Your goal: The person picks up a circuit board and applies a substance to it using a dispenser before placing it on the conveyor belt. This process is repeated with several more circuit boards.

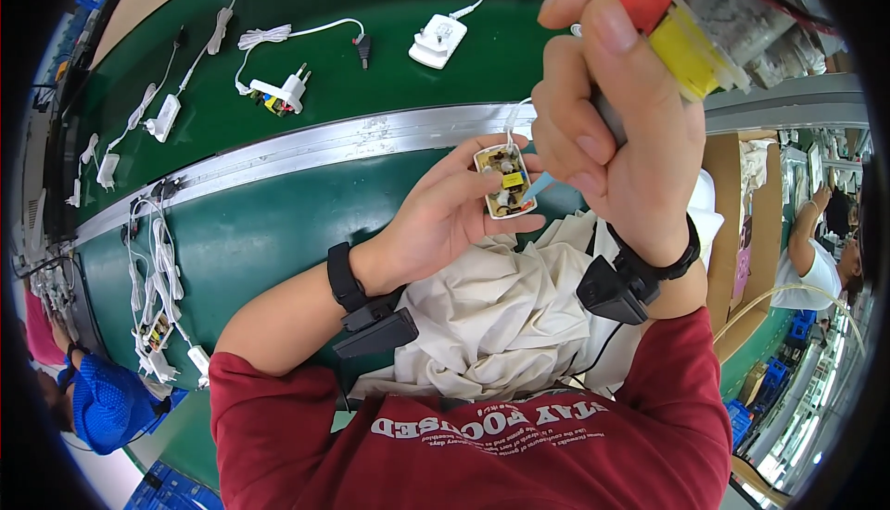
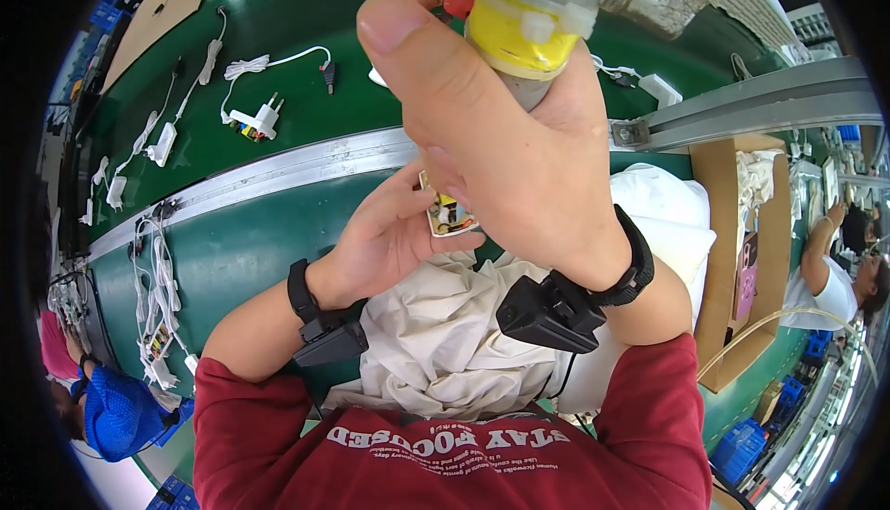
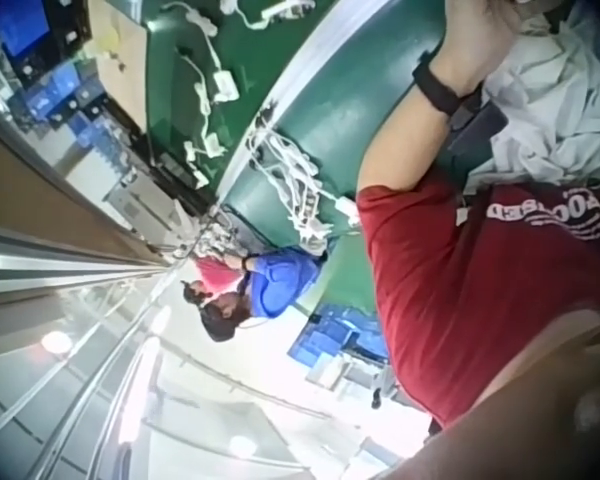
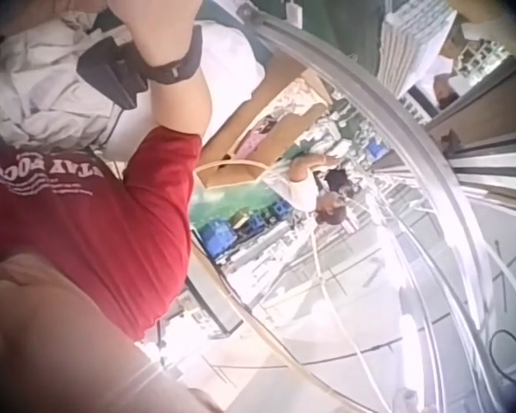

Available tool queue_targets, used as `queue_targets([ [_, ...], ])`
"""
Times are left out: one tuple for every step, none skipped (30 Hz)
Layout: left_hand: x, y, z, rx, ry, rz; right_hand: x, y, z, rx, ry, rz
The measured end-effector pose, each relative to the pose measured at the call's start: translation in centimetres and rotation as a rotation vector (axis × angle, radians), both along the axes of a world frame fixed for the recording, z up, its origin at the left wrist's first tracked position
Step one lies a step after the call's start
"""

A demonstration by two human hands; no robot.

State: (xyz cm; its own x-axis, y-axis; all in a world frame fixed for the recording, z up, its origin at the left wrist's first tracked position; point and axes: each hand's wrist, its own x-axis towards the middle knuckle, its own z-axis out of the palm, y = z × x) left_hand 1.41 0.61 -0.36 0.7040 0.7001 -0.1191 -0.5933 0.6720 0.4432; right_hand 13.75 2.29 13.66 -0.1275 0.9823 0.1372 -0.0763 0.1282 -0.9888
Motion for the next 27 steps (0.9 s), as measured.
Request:
queue_targets([
  [0.1,-0.1,0.1,-0.031,-0.049,0.001,-0.2,-0.1,0.2,-0.053,-0.003,-0.058],
  [0.2,-0.2,0.1,-0.063,-0.099,0.002,-0.3,-0.2,0.2,-0.054,-0.002,-0.056],
  [0.1,-0.3,0.1,-0.064,-0.098,0.004,-0.3,-0.3,0.1,-0.069,0.01,-0.045],
  [-0.1,-0.3,0.1,-0.072,-0.158,-0.016,-0.4,-0.4,0.0,-0.084,0.023,-0.034],
  [-0.2,-0.2,0.1,-0.079,-0.222,-0.041,-0.4,-0.5,0.0,-0.097,0.033,-0.025],
  [-0.2,-0.2,0.1,-0.085,-0.285,-0.064,-0.3,-0.4,-0.4,-0.096,0.032,-0.026],
  [-0.1,-0.2,-0.1,-0.085,-0.286,-0.065,0.0,0.0,-1.1,-0.044,0.047,0.007],
  [0.0,-0.2,-0.2,-0.084,-0.289,-0.077,0.2,0.3,-1.9,0.009,0.061,0.041],
  [0.1,-0.1,-0.4,-0.084,-0.292,-0.088,0.4,0.5,-2.3,0.061,0.076,0.074],
  [0.0,-0.1,-0.6,-0.083,-0.292,-0.098,0.4,0.5,-2.5,0.062,0.078,0.074],
  [0.0,0.0,-0.8,-0.082,-0.289,-0.097,0.4,0.5,-2.6,0.045,0.086,0.067],
  [0.0,0.2,-1.0,-0.093,-0.287,-0.096,0.4,0.5,-2.7,0.028,0.093,0.059],
  [0.1,0.3,-1.1,-0.104,-0.284,-0.096,0.4,0.6,-2.8,0.011,0.101,0.051],
  [0.1,0.5,-1.2,-0.114,-0.281,-0.096,0.5,0.7,-3.0,0.013,0.103,0.049],
  [0.2,0.6,-0.9,-0.113,-0.28,-0.098,0.6,0.8,-2.8,0.028,0.096,0.049],
  [0.4,0.7,-0.4,-0.125,-0.273,-0.099,0.7,1.0,-2.5,0.045,0.088,0.048],
  [0.6,0.8,0.2,-0.135,-0.266,-0.101,0.9,1.1,-2.2,0.063,0.079,0.047],
  [0.9,0.9,0.8,-0.143,-0.26,-0.104,1.1,1.1,-1.8,0.069,0.079,0.043],
  [1.2,0.8,1.1,-0.136,-0.26,-0.11,1.4,1.0,-1.3,0.048,0.069,0.035],
  [1.4,1.1,1.5,-0.117,-0.217,-0.107,1.6,1.2,-0.5,0.041,0.06,0.03],
  [1.7,1.5,1.9,-0.095,-0.175,-0.105,1.8,1.4,0.3,0.035,0.051,0.024],
  [2.1,1.9,2.5,-0.074,-0.135,-0.101,2.1,1.4,0.9,0.057,0.048,0.022],
  [2.8,3.1,3.2,-0.051,-0.137,-0.105,2.4,1.3,1.4,0.048,0.06,0.035],
  [3.9,5.0,4.1,0.158,-0.033,-0.076,2.7,1.3,2.0,0.039,0.07,0.049],
  [4.8,6.9,5.1,0.364,0.077,-0.038,2.7,1.1,2.5,0.029,0.085,0.07],
  [6.7,9.3,5.9,0.382,0.064,-0.045,3.1,0.9,3.0,0.047,0.072,0.061],
  [8.5,12.1,6.9,1.011,0.274,0.292,3.2,0.8,3.4,0.023,0.077,0.077],
])
